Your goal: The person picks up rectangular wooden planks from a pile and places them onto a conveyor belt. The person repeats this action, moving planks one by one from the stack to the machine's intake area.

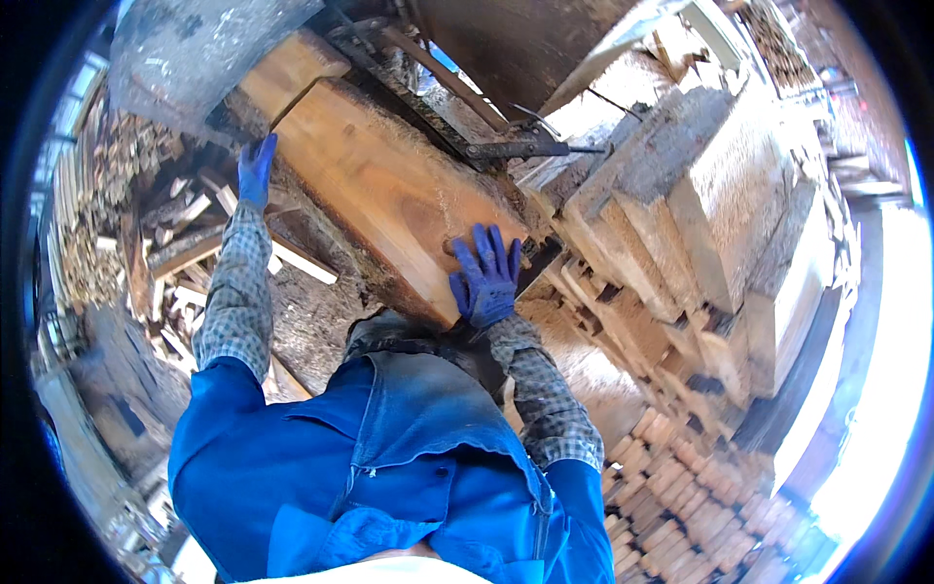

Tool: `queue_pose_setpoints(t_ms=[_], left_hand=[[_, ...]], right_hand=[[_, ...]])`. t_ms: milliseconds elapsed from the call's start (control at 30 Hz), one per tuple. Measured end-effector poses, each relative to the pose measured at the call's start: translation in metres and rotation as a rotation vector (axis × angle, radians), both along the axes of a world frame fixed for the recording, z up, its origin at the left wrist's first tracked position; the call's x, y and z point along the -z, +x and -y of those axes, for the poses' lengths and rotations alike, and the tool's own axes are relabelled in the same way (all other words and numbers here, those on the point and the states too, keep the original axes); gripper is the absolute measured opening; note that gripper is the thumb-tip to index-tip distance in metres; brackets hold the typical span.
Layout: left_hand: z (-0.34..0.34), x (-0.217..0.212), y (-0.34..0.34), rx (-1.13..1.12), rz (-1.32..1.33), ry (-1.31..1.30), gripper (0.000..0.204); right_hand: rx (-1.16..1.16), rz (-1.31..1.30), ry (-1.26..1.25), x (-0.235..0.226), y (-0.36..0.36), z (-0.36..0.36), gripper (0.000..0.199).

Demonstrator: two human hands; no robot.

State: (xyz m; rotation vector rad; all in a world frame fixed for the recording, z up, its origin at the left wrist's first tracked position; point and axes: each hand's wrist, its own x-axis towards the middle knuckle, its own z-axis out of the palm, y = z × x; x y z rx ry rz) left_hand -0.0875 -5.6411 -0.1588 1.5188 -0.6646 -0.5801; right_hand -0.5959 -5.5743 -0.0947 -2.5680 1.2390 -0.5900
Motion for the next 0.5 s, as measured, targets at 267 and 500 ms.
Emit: queue_pose_setpoints(t_ms=[267, 500], left_hand=[[-0.018, -0.010, -0.082, -0.032, -0.001, -0.178, 0.062], [-0.119, -0.015, -0.189, -0.011, -0.017, 0.352, 0.092]], right_hand=[[-0.054, 0.012, -0.062, 0.003, 0.025, -0.002, 0.052], [-0.152, 0.161, -0.060, 0.011, 0.010, 0.018, 0.052]])
